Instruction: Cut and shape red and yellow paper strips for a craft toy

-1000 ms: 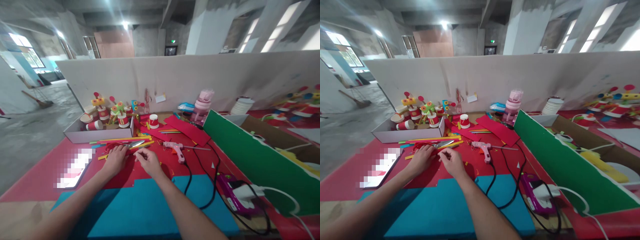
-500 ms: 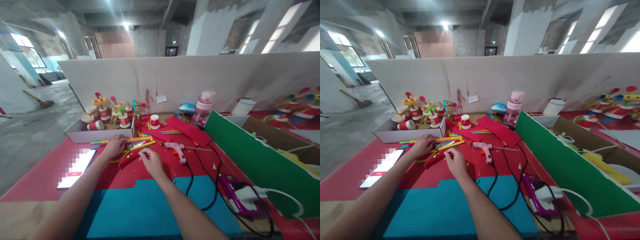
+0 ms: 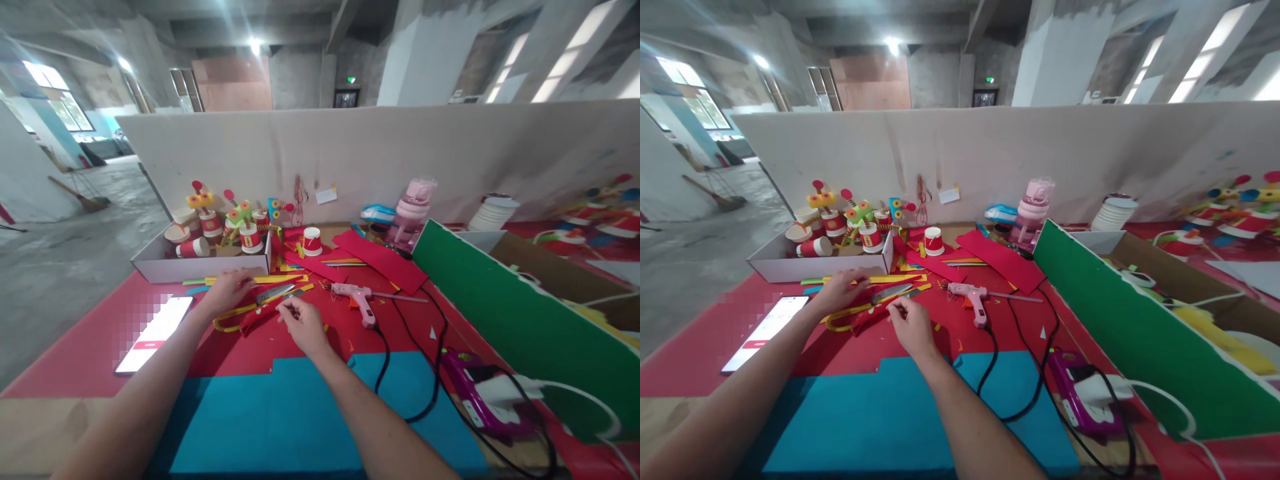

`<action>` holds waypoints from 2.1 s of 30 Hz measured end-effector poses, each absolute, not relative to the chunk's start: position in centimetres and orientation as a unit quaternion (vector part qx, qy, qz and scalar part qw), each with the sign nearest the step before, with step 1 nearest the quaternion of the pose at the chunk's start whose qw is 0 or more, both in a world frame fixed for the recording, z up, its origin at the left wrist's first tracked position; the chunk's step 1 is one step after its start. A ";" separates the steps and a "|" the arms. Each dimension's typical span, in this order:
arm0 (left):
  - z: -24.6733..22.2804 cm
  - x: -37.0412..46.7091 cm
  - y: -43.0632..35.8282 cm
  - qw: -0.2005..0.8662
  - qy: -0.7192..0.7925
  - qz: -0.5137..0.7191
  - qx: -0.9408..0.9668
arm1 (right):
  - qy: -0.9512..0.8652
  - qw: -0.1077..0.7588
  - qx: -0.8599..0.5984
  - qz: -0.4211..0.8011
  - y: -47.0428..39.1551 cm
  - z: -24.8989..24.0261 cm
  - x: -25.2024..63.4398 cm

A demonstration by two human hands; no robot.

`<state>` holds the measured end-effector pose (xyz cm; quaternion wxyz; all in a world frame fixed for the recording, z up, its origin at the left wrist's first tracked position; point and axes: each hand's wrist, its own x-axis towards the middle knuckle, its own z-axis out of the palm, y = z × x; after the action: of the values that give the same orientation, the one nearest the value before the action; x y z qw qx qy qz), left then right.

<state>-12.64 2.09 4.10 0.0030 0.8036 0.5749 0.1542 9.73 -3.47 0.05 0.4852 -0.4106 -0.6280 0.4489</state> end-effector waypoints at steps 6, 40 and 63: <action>4.0 -15.0 4.1 -0.023 0.656 0.091 0.749 | -0.627 0.483 -0.407 0.456 -3.4 0.0 9.6; 7.0 -17.0 3.9 0.022 0.642 0.073 0.763 | -0.625 0.481 -0.413 0.456 -3.0 -0.4 9.7; 6.3 -5.1 -3.1 0.285 0.511 0.363 0.726 | -0.534 0.462 -0.287 0.647 -2.8 1.3 11.1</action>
<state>-5.08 -3.09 6.35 0.2851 0.7255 0.5107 0.3627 11.06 -2.80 1.31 0.4615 -0.2873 -0.5344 0.6472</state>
